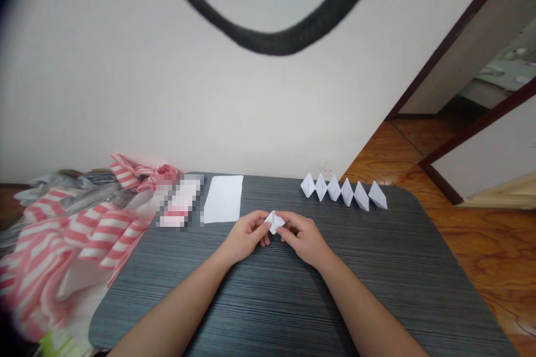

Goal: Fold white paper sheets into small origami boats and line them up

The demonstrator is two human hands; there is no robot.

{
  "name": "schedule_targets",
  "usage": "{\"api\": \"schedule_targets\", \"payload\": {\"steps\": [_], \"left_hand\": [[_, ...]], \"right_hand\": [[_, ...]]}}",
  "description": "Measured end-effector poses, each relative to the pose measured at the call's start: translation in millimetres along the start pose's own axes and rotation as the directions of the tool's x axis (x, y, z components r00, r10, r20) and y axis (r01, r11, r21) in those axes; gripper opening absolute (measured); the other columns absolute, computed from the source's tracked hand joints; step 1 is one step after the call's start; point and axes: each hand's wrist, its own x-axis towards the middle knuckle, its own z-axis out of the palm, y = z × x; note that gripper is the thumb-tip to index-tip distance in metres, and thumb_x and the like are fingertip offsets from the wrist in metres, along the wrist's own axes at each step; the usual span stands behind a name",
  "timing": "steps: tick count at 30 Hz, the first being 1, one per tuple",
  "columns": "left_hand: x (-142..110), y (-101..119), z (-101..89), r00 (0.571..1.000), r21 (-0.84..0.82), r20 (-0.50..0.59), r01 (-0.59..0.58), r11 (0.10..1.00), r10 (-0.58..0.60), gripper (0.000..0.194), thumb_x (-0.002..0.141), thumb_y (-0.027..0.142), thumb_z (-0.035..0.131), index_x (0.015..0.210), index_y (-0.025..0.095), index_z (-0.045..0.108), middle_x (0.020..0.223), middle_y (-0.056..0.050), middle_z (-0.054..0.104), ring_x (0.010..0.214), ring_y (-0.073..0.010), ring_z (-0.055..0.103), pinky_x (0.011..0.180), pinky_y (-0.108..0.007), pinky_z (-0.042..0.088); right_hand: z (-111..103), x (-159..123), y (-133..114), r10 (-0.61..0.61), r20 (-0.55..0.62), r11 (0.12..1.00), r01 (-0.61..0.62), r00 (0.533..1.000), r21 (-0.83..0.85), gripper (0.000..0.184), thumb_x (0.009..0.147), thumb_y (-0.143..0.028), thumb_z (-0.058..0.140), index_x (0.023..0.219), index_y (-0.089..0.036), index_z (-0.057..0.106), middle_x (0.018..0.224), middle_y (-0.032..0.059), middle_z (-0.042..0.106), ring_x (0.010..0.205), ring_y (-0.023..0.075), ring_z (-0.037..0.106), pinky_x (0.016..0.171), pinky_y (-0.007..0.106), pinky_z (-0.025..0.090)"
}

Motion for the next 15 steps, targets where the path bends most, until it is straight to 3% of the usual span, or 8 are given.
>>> {"api": "schedule_targets", "payload": {"steps": [4, 8, 11, 15], "left_hand": [[-0.1, 0.1, -0.3, 1.0, 0.011, -0.005, -0.003, 1.0, 0.003, 0.03, 0.084, 0.039, 0.048, 0.1, 0.014, 0.054, 0.07, -0.002, 0.059, 0.051, -0.0079, 0.053, 0.047, -0.019, 0.041], [-0.6, 0.8, -0.1, 1.0, 0.009, 0.005, 0.0, 1.0, 0.0, 0.027, 0.084, 0.038, 0.049, 0.098, 0.015, 0.054, 0.072, -0.002, 0.061, 0.052, -0.0078, 0.054, 0.049, -0.019, 0.042], [-1.2, 0.3, 0.3, 1.0, 0.031, 0.009, 0.007, 0.999, -0.008, 0.027, 0.084, 0.038, 0.049, 0.096, 0.015, 0.055, 0.072, -0.002, 0.061, 0.053, -0.0083, 0.054, 0.05, -0.019, 0.041], [-2.1, 0.2, 0.6, 1.0, 0.074, 0.008, 0.008, 0.997, -0.008, 0.027, 0.084, 0.038, 0.048, 0.093, 0.014, 0.056, 0.071, -0.003, 0.061, 0.054, -0.0089, 0.054, 0.05, -0.02, 0.041]], "right_hand": [[4.7, -0.2, 7.0, 0.042, 0.01, 0.996, -0.042, 0.999, 0.08, 0.04, 0.084, -0.025, 0.055, 0.123, -0.021, 0.045, 0.085, 0.0036, 0.062, 0.064, 0.0129, 0.059, 0.056, 0.026, 0.048], [5.3, 0.3, 5.6, 0.072, -0.001, 0.994, -0.072, 0.997, 0.085, 0.036, 0.085, -0.029, 0.054, 0.119, -0.019, 0.047, 0.087, 0.0044, 0.063, 0.062, 0.0124, 0.059, 0.053, 0.024, 0.047], [2.9, 1.4, -0.1, 0.103, 0.008, 0.995, -0.103, 0.995, -0.016, 0.019, 0.086, -0.032, 0.051, 0.096, -0.017, 0.058, 0.075, 0.002, 0.063, 0.055, 0.0112, 0.056, 0.051, 0.023, 0.045], [-0.2, 2.2, -6.5, 0.114, 0.007, 0.981, -0.112, 0.993, -0.16, 0.021, 0.086, -0.031, 0.05, 0.074, -0.017, 0.058, 0.055, -0.002, 0.056, 0.049, 0.0109, 0.053, 0.051, 0.022, 0.041]]}}
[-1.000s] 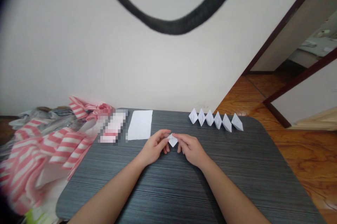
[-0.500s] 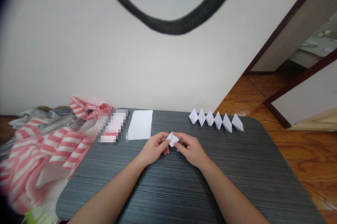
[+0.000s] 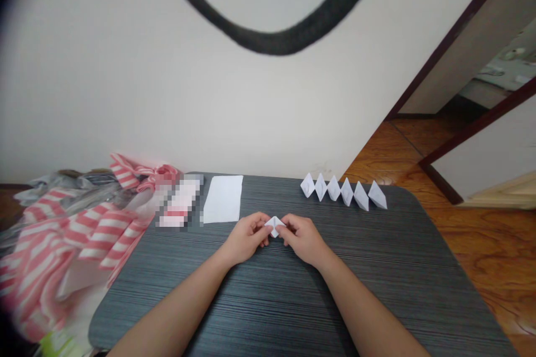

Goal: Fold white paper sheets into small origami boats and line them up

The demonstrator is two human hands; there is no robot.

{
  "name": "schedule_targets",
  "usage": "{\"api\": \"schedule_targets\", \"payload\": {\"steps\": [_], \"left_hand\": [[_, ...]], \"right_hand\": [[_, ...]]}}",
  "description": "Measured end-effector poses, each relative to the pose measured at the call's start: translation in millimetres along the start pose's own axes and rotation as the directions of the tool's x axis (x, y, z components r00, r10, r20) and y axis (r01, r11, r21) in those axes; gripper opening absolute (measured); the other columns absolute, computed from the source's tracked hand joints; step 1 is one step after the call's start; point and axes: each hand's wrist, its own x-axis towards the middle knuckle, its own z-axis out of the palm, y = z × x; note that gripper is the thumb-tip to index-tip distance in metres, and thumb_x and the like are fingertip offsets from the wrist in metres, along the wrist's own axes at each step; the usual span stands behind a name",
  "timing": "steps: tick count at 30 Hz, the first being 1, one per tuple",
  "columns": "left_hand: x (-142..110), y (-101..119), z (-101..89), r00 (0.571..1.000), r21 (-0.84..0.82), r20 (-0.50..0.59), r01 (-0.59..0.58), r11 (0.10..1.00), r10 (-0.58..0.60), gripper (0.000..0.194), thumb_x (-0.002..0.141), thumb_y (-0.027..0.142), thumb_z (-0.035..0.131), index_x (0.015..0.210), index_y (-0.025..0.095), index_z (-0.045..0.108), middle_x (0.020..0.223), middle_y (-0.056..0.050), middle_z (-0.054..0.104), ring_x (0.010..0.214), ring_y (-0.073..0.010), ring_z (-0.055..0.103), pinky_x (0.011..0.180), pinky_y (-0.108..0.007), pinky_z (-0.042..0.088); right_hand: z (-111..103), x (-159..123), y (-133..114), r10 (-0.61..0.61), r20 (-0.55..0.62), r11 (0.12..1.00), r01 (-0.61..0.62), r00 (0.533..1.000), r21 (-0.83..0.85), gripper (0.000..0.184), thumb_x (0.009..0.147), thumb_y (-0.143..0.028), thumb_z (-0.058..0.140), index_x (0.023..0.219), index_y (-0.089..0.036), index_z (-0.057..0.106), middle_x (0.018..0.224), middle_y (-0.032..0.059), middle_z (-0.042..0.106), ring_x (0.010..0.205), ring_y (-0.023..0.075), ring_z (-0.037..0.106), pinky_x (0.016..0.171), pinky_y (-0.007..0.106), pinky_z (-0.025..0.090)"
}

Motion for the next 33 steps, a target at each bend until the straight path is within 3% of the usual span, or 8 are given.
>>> {"api": "schedule_targets", "payload": {"steps": [13, 18, 22, 33], "left_hand": [[-4.0, 9.8, -1.6, 1.0, 0.197, 0.025, -0.021, 0.98, 0.017, 0.031, 0.084, 0.041, 0.048, 0.077, 0.013, 0.06, 0.06, 0.0, 0.059, 0.053, -0.01, 0.051, 0.05, -0.02, 0.035], [-5.0, 11.0, -1.4, 0.999, 0.249, 0.026, -0.04, 0.968, 0.035, 0.033, 0.084, 0.041, 0.047, 0.076, 0.014, 0.063, 0.059, 0.0, 0.058, 0.053, -0.0094, 0.049, 0.05, -0.019, 0.033], [-5.3, 12.4, -1.2, 0.997, 0.29, 0.043, -0.072, 0.954, 0.063, 0.031, 0.084, 0.039, 0.048, 0.075, 0.014, 0.065, 0.059, 0.0, 0.058, 0.053, -0.0093, 0.046, 0.051, -0.019, 0.031], [-5.1, 13.7, -0.3, 0.994, 0.331, 0.046, -0.107, 0.937, 0.097, 0.029, 0.083, 0.036, 0.048, 0.077, 0.014, 0.066, 0.06, 0.0, 0.057, 0.054, -0.01, 0.044, 0.051, -0.02, 0.03]], "right_hand": [[0.3, -2.0, -4.6, 0.005, 0.027, 0.999, -0.006, 1.0, 0.033, 0.025, 0.086, -0.032, 0.05, 0.067, -0.017, 0.055, 0.055, -0.0011, 0.058, 0.046, 0.011, 0.054, 0.047, 0.022, 0.04], [-1.8, -0.7, -11.4, -0.11, -0.005, 0.992, 0.11, 0.994, -0.069, 0.02, 0.086, -0.029, 0.052, 0.073, -0.018, 0.063, 0.064, 0.0018, 0.062, 0.056, 0.0132, 0.055, 0.055, 0.024, 0.042], [-2.9, 0.8, -16.2, -0.211, -0.047, 0.977, 0.209, 0.976, -0.05, 0.016, 0.085, -0.028, 0.053, 0.082, -0.019, 0.065, 0.078, 0.0053, 0.064, 0.07, 0.0165, 0.057, 0.063, 0.028, 0.044], [-4.4, 0.5, -19.5, -0.236, -0.046, 0.972, 0.235, 0.971, -0.027, 0.021, 0.087, -0.027, 0.051, 0.075, -0.019, 0.066, 0.07, 0.0037, 0.059, 0.065, 0.015, 0.055, 0.063, 0.028, 0.042]]}}
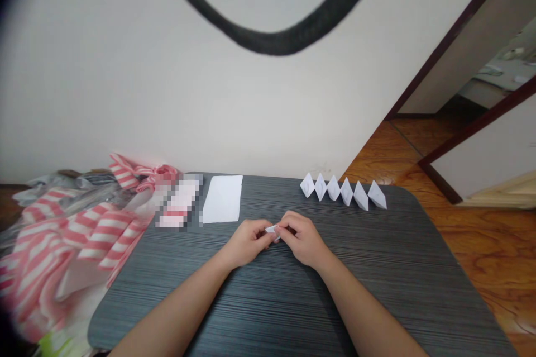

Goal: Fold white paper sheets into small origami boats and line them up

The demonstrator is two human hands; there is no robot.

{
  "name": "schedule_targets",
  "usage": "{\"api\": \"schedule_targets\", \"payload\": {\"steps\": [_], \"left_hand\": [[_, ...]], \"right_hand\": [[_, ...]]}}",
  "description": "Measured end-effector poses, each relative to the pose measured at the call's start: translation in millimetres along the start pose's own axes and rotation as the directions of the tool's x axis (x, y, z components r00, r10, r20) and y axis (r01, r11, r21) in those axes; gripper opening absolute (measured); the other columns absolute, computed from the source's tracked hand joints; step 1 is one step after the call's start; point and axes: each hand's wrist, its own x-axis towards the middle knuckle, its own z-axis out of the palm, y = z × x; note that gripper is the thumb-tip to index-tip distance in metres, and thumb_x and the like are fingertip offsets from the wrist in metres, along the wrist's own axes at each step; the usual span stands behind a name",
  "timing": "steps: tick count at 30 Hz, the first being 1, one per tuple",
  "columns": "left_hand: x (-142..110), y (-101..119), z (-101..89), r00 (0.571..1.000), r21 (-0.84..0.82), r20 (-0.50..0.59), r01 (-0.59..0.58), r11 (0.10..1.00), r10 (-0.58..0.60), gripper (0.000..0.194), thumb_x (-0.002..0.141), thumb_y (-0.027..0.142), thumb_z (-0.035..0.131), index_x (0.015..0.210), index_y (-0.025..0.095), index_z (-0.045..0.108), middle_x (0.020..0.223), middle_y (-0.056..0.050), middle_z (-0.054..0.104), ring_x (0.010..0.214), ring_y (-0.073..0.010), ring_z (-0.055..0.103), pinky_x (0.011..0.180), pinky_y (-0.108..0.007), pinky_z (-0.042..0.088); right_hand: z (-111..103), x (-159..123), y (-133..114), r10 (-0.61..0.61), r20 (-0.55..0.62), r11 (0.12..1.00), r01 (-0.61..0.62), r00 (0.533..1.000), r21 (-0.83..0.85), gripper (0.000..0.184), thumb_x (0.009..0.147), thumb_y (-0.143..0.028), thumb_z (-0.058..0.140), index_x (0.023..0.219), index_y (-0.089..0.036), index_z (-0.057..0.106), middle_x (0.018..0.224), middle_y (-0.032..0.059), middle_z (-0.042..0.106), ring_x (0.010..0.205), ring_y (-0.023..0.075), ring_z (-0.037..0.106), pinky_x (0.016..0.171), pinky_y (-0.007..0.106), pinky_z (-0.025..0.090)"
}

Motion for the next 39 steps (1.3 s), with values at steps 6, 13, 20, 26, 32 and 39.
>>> {"api": "schedule_targets", "payload": {"steps": [6, 13, 20, 26, 32, 39], "left_hand": [[-0.3, 5.0, -2.2, 0.999, -0.012, 0.017, -0.035, 0.999, 0.036, 0.037, 0.086, 0.04, 0.044, 0.074, 0.014, 0.067, 0.058, 0.0, 0.055, 0.053, -0.0088, 0.041, 0.05, -0.019, 0.028], [0.4, 1.9, -0.4, 0.998, 0.051, 0.032, -0.054, 0.997, 0.052, 0.04, 0.087, 0.042, 0.042, 0.074, 0.013, 0.067, 0.057, 0.001, 0.053, 0.052, -0.0083, 0.039, 0.05, -0.019, 0.026], [0.0, 1.9, -0.6, 0.998, 0.103, 0.029, -0.058, 0.993, 0.055, 0.037, 0.087, 0.039, 0.044, 0.071, 0.013, 0.066, 0.055, 0.002, 0.05, 0.053, -0.008, 0.039, 0.05, -0.019, 0.026], [-0.8, 4.6, -1.9, 0.999, 0.046, 0.028, -0.031, 0.998, 0.029, 0.036, 0.088, 0.037, 0.041, 0.077, 0.014, 0.067, 0.061, 0.0, 0.058, 0.055, -0.0088, 0.045, 0.052, -0.018, 0.029], [-0.5, 1.5, -1.5, 0.999, 0.054, 0.041, -0.029, 0.998, 0.026, 0.029, 0.086, 0.031, 0.044, 0.077, 0.015, 0.067, 0.061, 0.0, 0.059, 0.053, -0.0088, 0.045, 0.051, -0.019, 0.029], [0.0, -2.1, 1.8, 1.0, 0.05, 0.024, -0.006, 0.999, 0.005, 0.029, 0.084, 0.035, 0.047, 0.076, 0.015, 0.068, 0.059, 0.0, 0.058, 0.052, -0.009, 0.045, 0.05, -0.019, 0.029]], "right_hand": [[1.1, -0.3, 1.9, -0.002, 0.01, 1.0, 0.002, 1.0, -0.008, 0.015, 0.085, -0.028, 0.055, 0.081, -0.02, 0.066, 0.073, 0.0036, 0.059, 0.064, 0.0147, 0.054, 0.059, 0.027, 0.041], [1.0, -0.8, 2.2, -0.02, 0.029, 1.0, 0.02, 0.999, -0.011, 0.017, 0.086, -0.023, 0.053, 0.078, -0.019, 0.067, 0.072, 0.0034, 0.059, 0.068, 0.015, 0.055, 0.064, 0.027, 0.042], [-0.9, -0.3, 1.4, -0.014, 0.026, 0.999, 0.015, 1.0, -0.03, 0.015, 0.085, -0.018, 0.055, 0.075, -0.019, 0.066, 0.071, 0.0027, 0.058, 0.067, 0.0145, 0.055, 0.063, 0.027, 0.042], [0.8, 0.4, 1.7, 0.009, 0.008, 0.999, -0.009, 1.0, -0.038, 0.013, 0.085, -0.02, 0.055, 0.078, -0.019, 0.065, 0.071, 0.0022, 0.059, 0.066, 0.0143, 0.055, 0.063, 0.026, 0.041], [2.3, -0.2, 0.7, 0.012, -0.001, 0.996, -0.012, 1.0, -0.088, 0.024, 0.087, -0.021, 0.051, 0.065, -0.017, 0.06, 0.066, 0.0012, 0.054, 0.063, 0.013, 0.052, 0.061, 0.026, 0.038], [2.1, -1.1, 3.5, 0.036, -0.063, 0.995, -0.042, 0.997, -0.095, 0.023, 0.087, -0.021, 0.05, 0.065, -0.017, 0.054, 0.066, 0.0006, 0.051, 0.063, 0.0132, 0.05, 0.061, 0.026, 0.037]]}}
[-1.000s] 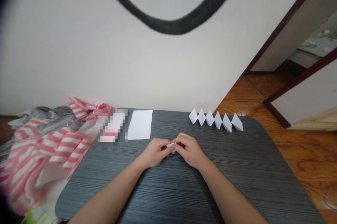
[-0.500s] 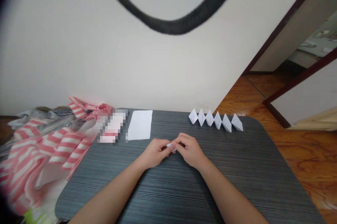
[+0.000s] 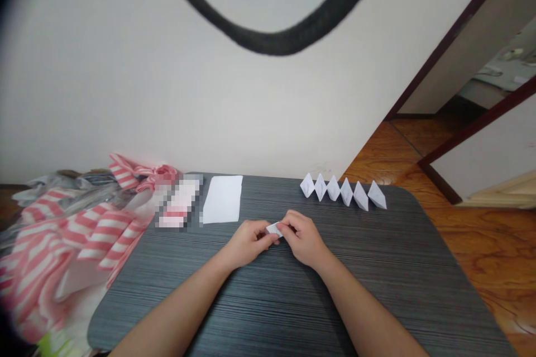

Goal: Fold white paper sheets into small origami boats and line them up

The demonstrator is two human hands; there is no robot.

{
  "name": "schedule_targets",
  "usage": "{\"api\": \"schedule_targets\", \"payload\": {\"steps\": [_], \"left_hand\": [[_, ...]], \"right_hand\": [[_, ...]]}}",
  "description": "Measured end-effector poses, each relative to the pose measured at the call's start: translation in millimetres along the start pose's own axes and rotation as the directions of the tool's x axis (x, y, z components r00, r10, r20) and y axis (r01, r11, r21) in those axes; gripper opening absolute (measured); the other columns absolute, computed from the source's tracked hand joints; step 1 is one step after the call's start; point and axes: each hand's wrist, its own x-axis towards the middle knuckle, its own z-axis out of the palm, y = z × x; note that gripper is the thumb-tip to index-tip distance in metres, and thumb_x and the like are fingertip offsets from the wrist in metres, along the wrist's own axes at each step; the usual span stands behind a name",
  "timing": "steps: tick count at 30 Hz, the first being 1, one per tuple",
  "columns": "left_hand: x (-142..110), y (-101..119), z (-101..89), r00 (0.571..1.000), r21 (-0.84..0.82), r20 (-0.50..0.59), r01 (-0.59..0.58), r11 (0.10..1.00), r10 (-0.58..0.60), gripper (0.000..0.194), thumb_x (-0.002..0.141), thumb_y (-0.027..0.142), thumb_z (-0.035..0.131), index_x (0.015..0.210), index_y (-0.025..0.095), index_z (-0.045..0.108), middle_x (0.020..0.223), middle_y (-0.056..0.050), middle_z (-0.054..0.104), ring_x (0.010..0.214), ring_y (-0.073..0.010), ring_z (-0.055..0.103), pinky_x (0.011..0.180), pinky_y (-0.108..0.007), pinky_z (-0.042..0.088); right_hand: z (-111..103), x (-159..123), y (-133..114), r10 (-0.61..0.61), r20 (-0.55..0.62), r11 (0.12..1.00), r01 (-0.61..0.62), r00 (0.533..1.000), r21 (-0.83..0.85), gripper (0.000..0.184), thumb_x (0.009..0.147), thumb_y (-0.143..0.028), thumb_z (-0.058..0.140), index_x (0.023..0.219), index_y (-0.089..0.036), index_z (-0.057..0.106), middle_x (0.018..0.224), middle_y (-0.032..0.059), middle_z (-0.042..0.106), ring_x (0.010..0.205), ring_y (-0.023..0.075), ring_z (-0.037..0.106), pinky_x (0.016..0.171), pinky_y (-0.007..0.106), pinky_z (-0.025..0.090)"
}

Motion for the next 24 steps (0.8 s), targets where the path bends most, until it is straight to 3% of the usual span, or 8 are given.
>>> {"api": "schedule_targets", "payload": {"steps": [7, 13, 24], "left_hand": [[-0.8, 0.2, -2.6, 1.0, -0.015, 0.015, 0.025, 1.0, -0.025, 0.037, 0.087, 0.039, 0.041, 0.076, 0.015, 0.067, 0.061, -0.001, 0.06, 0.052, -0.0094, 0.048, 0.05, -0.02, 0.031], [-0.1, -0.3, -1.7, 0.999, -0.019, 0.004, 0.053, 0.998, -0.053, 0.038, 0.088, 0.039, 0.04, 0.076, 0.014, 0.065, 0.061, -0.001, 0.06, 0.052, -0.0099, 0.05, 0.051, -0.02, 0.034], [1.0, -2.2, 0.8, 0.995, -0.118, -0.038, 0.089, 0.989, -0.094, 0.032, 0.087, 0.037, 0.041, 0.076, 0.014, 0.06, 0.066, -0.002, 0.064, 0.053, -0.0101, 0.055, 0.052, -0.02, 0.039]], "right_hand": [[0.2, 1.3, 3.2, 0.008, 0.04, 0.999, -0.01, 0.999, 0.05, 0.014, 0.086, -0.023, 0.051, 0.075, -0.018, 0.059, 0.071, 0.0008, 0.052, 0.064, 0.0134, 0.05, 0.059, 0.025, 0.037], [2.6, 0.8, 2.6, 0.045, 0.023, 0.999, -0.045, 0.999, -0.022, 0.026, 0.085, -0.02, 0.052, 0.059, -0.018, 0.048, 0.061, -0.0018, 0.047, 0.058, 0.0118, 0.047, 0.057, 0.025, 0.034], [1.0, 1.2, 4.7, 0.049, 0.042, 0.999, -0.049, 0.998, -0.017, 0.022, 0.086, -0.022, 0.051, 0.065, -0.018, 0.053, 0.064, -0.0008, 0.05, 0.06, 0.0129, 0.048, 0.059, 0.025, 0.036]]}}
